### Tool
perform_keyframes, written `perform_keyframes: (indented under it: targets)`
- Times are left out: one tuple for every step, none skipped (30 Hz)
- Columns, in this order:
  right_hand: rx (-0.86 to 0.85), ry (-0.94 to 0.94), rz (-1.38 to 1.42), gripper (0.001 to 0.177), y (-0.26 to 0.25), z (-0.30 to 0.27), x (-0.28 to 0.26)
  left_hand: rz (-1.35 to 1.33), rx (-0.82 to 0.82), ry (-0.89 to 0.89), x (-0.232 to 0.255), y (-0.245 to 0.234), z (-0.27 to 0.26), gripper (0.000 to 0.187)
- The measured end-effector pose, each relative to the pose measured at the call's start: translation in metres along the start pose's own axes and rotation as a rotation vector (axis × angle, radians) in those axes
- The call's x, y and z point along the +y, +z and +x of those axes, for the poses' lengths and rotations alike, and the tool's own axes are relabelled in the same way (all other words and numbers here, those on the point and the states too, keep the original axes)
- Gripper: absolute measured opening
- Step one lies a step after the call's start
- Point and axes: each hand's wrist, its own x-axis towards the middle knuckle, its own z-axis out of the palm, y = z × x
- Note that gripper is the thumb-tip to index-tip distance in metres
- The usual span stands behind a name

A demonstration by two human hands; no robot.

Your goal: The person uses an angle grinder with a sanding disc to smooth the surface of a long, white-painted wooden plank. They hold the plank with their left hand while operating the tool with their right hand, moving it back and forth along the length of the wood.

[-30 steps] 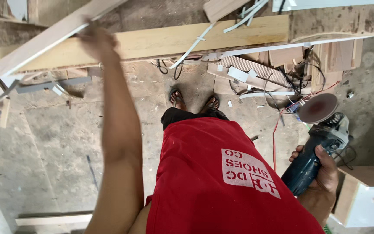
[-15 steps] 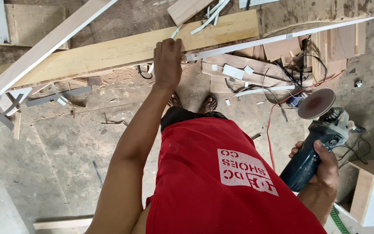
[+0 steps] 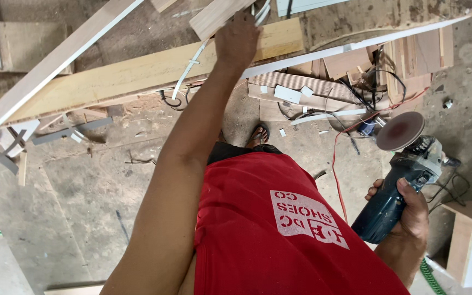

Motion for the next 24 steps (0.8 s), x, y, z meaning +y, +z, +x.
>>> perform_keyframes:
  targets:
    - [-0.011, -0.011, 0.007, 0.043, -0.005, 0.001, 0.002, -0.014, 0.116, 0.057, -0.002, 0.001, 0.001, 0.032]
    - [-0.021, -0.023, 0.013, 0.041, -0.01, 0.002, 0.005, -0.028, 0.232, 0.115, -0.006, 0.002, 0.002, 0.012]
    - [-0.021, -0.021, 0.014, 0.041, -0.016, 0.004, 0.007, -0.027, 0.23, 0.116, -0.008, 0.003, 0.001, 0.012]
    - [-0.018, 0.003, -0.001, 0.04, -0.023, 0.006, 0.01, -0.012, 0.233, 0.128, -0.01, 0.005, 0.0, 0.023]
    - [-0.018, 0.028, -0.017, 0.04, -0.028, 0.009, 0.012, 0.004, 0.237, 0.138, -0.014, 0.006, 0.0, 0.034]
    - [-0.02, 0.031, -0.018, 0.04, -0.028, 0.008, 0.011, 0.007, 0.235, 0.136, -0.013, -0.015, -0.011, 0.034]
    - [-0.016, 0.029, -0.002, 0.039, -0.028, 0.007, 0.012, -0.156, 0.257, 0.192, -0.013, -0.036, -0.022, 0.025]
    - [-0.012, 0.027, 0.015, 0.038, -0.028, 0.006, 0.012, -0.319, 0.278, 0.248, -0.013, -0.056, -0.033, 0.021]
    - [-0.011, 0.031, 0.014, 0.038, -0.029, 0.006, 0.011, -0.318, 0.274, 0.247, -0.007, -0.088, -0.058, 0.021]
    - [0.0, 0.048, 0.016, 0.04, -0.029, 0.006, 0.011, -0.446, -0.101, 0.225, -0.001, -0.119, -0.083, 0.013]
    - [0.007, 0.064, 0.016, 0.042, -0.028, 0.007, 0.01, -0.563, -0.47, 0.199, 0.004, -0.151, -0.108, 0.014]
    - [0.003, 0.067, 0.013, 0.042, -0.022, 0.003, 0.007, -0.563, -0.471, 0.193, -0.003, -0.146, -0.123, 0.014]
    - [0.038, 0.075, 0.006, 0.041, -0.016, 0.0, 0.002, -0.529, -0.489, 0.343, -0.011, -0.141, -0.141, 0.034]
    - [0.072, 0.083, 0.0, 0.041, -0.009, -0.003, -0.001, -0.494, -0.506, 0.493, -0.019, -0.136, -0.159, 0.073]
    - [0.065, 0.09, -0.004, 0.041, -0.009, -0.003, -0.002, -0.491, -0.508, 0.482, -0.037, -0.12, -0.166, 0.073]
    - [0.05, 0.091, 0.003, 0.042, -0.009, -0.002, -0.002, -0.48, -0.317, 0.332, -0.054, -0.104, -0.173, 0.037]
    - [0.04, 0.089, 0.01, 0.043, -0.011, -0.002, -0.004, -0.468, -0.123, 0.187, -0.069, -0.088, -0.179, 0.033]
    - [0.037, 0.094, 0.007, 0.043, -0.015, -0.001, -0.001, -0.466, -0.126, 0.182, -0.075, -0.088, -0.184, 0.033]
    - [0.024, 0.092, -0.014, 0.044, -0.018, 0.002, 0.0, -0.346, -0.092, 0.104, -0.081, -0.088, -0.19, 0.036]
    - [0.011, 0.09, -0.034, 0.046, -0.022, 0.005, 0.001, -0.225, -0.06, 0.027, -0.087, -0.089, -0.197, 0.041]
    - [0.005, 0.094, -0.035, 0.046, -0.019, 0.005, 0.001, -0.22, -0.06, 0.022, -0.092, -0.077, -0.199, 0.041]
    - [0.002, 0.094, -0.017, 0.046, -0.016, 0.004, 0.002, -0.13, -0.002, -0.162, -0.097, -0.065, -0.202, 0.043]
    - [0.005, 0.091, 0.004, 0.047, -0.014, 0.002, 0.003, -0.042, 0.056, -0.339, -0.1, -0.053, -0.204, 0.057]
    - [0.005, 0.094, 0.007, 0.047, -0.01, 0.003, 0.005, -0.04, 0.054, -0.337, -0.109, -0.053, -0.196, 0.057]
